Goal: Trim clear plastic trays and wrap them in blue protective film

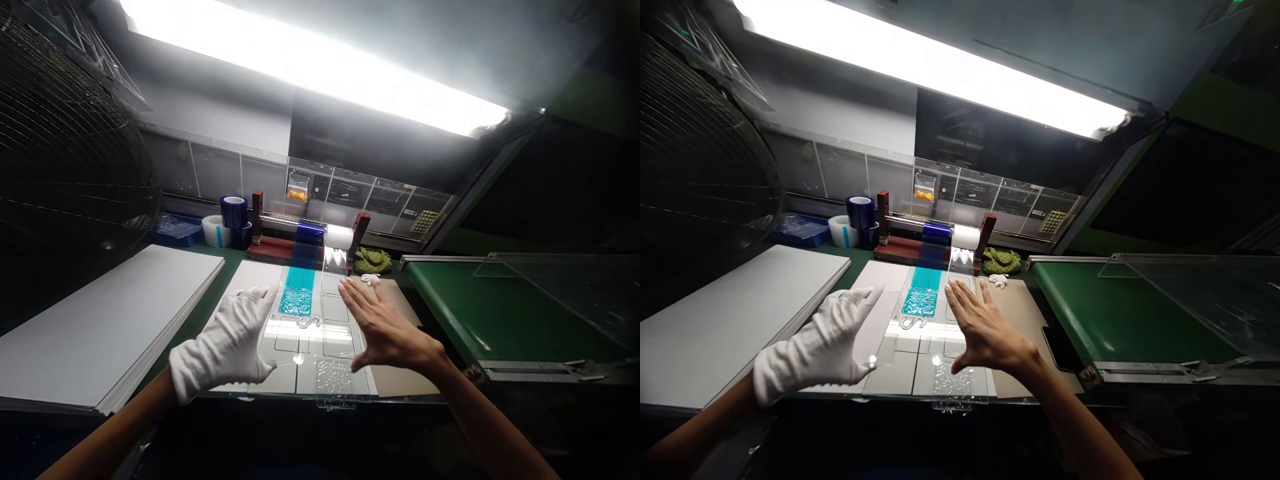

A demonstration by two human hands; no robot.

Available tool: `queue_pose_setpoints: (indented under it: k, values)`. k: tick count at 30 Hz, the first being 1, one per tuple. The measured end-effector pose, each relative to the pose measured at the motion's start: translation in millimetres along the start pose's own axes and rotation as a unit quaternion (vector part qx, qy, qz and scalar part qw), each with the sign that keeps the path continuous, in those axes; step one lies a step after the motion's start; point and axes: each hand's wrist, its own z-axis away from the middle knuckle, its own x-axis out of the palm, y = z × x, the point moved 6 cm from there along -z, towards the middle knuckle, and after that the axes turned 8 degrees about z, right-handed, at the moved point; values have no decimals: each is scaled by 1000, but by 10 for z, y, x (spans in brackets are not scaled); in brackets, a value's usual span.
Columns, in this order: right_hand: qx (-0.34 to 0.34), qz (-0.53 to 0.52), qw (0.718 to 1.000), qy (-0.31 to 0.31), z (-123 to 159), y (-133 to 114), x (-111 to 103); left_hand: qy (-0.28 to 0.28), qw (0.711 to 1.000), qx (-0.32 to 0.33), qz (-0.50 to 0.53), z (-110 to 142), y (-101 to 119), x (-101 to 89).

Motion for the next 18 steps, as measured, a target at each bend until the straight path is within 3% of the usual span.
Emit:
queue_pose_setpoints:
  k: [3,6,10,13,15,18]
  values:
    - [4,-44,999,-14,-30,18,65,24,999,19,40,56,-89,-21]
    - [3,-129,992,-13,-44,-6,149,37,987,24,155,139,-107,62]
    - [-23,-286,957,-33,-77,-158,487,59,921,-56,381,288,1,436]
    - [-28,-339,940,-36,-73,-196,668,83,879,-98,460,389,44,654]
    - [-22,-318,947,-32,-50,-141,641,50,889,-93,445,395,-2,658]
    - [-21,-206,978,-27,-52,-63,399,-65,945,-56,317,259,-105,486]
